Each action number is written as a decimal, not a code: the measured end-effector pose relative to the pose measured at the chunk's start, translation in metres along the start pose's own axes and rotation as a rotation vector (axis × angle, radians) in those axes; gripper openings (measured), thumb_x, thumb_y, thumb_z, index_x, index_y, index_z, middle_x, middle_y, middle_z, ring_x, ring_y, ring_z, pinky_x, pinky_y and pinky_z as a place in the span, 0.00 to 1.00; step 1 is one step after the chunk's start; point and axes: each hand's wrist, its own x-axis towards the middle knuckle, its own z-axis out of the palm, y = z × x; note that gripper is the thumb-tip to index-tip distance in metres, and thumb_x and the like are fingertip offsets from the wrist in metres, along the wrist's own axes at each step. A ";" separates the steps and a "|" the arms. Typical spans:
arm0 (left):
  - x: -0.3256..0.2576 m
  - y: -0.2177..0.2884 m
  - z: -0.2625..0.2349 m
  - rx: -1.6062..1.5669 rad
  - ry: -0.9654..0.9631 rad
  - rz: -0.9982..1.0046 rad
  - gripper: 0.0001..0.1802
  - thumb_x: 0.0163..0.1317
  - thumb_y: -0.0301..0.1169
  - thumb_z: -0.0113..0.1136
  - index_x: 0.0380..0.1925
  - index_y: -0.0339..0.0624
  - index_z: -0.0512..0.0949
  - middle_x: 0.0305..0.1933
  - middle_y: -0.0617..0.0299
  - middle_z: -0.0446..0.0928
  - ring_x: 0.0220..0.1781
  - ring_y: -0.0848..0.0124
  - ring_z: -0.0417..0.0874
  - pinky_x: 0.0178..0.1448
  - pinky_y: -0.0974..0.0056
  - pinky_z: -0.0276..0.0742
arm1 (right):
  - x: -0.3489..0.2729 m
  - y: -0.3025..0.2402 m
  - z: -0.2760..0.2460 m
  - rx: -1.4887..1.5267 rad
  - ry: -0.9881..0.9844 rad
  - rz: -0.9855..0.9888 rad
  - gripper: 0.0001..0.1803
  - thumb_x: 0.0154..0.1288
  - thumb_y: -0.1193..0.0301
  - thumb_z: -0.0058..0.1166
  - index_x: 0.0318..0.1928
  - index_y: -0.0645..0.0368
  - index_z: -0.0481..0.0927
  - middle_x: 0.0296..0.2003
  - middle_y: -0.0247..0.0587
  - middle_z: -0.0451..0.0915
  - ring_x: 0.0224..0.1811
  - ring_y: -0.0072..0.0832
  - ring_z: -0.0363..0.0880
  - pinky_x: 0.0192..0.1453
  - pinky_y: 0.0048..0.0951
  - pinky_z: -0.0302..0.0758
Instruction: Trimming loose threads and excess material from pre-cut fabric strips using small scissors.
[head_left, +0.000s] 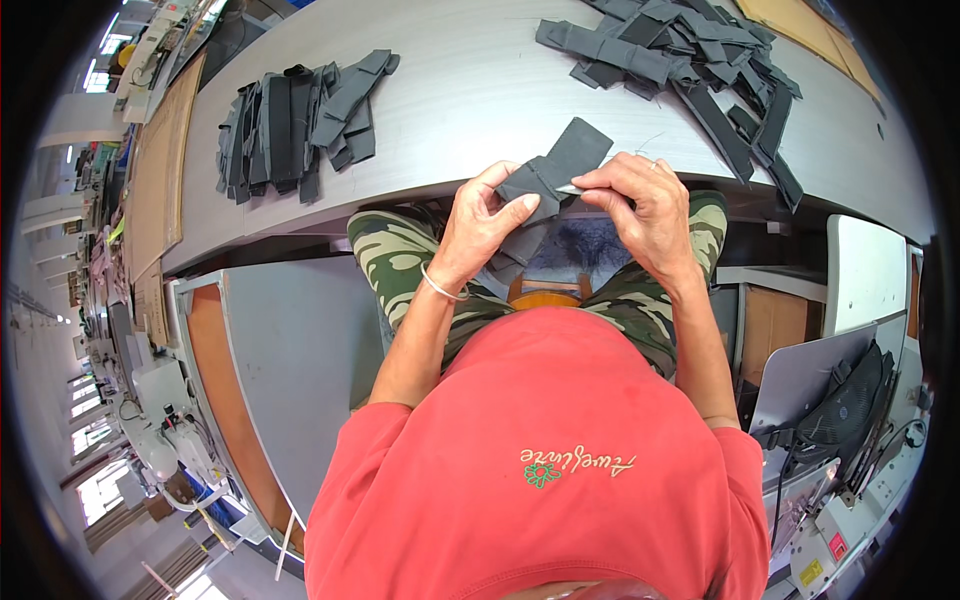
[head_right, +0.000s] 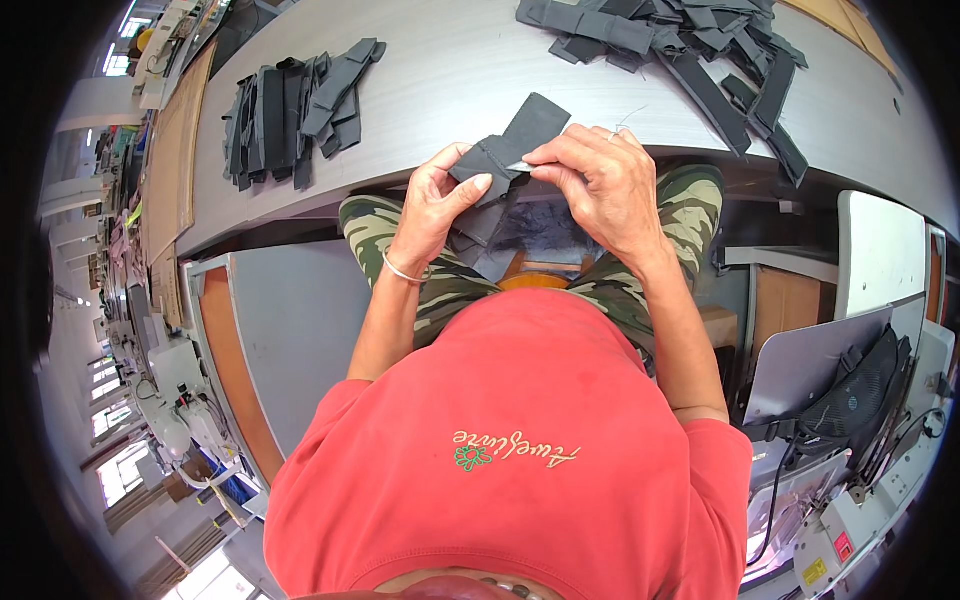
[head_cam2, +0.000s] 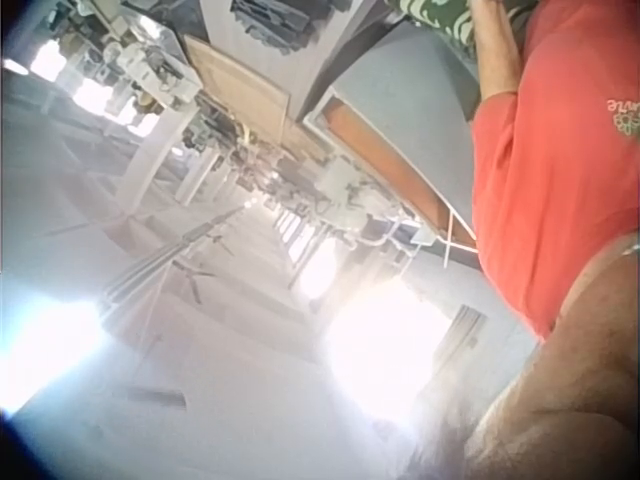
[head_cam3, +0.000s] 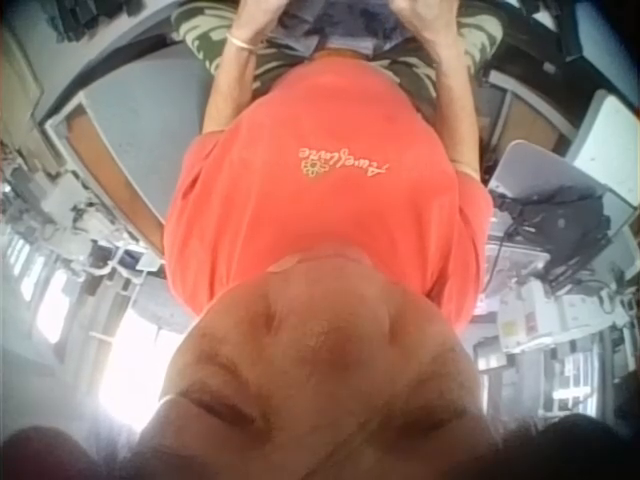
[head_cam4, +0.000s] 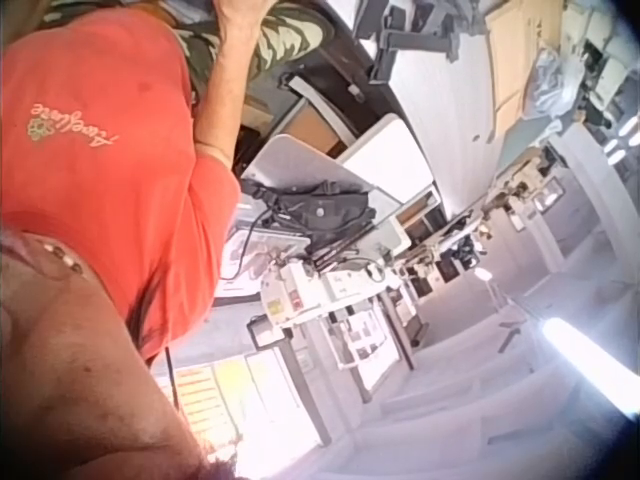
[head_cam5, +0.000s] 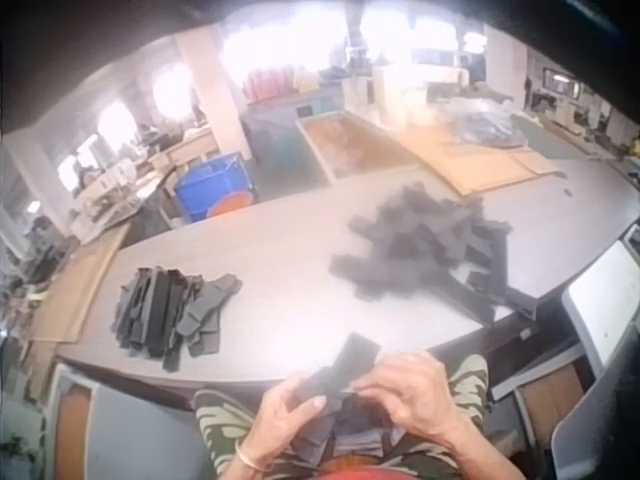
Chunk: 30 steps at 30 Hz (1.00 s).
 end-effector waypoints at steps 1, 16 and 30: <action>0.000 0.001 0.000 0.026 0.002 -0.006 0.15 0.62 0.28 0.62 0.48 0.36 0.75 0.42 0.66 0.78 0.42 0.81 0.76 0.48 0.73 0.74 | 0.000 -0.002 0.000 0.030 0.029 0.050 0.06 0.53 0.71 0.63 0.34 0.52 0.84 0.26 0.30 0.78 0.30 0.29 0.76 0.35 0.30 0.65; 0.002 -0.001 0.005 0.609 0.000 0.222 0.11 0.58 0.24 0.63 0.41 0.34 0.77 0.38 0.64 0.78 0.38 0.79 0.76 0.43 0.72 0.74 | 0.004 -0.006 0.011 -0.032 0.099 0.090 0.07 0.55 0.68 0.62 0.35 0.52 0.84 0.28 0.32 0.79 0.32 0.32 0.78 0.37 0.32 0.69; 0.002 0.002 0.007 0.826 0.038 0.333 0.13 0.53 0.21 0.65 0.39 0.33 0.77 0.40 0.56 0.79 0.39 0.66 0.80 0.46 0.66 0.75 | 0.000 -0.003 0.004 0.004 0.053 0.111 0.07 0.55 0.69 0.63 0.35 0.52 0.83 0.27 0.32 0.78 0.30 0.31 0.77 0.35 0.32 0.68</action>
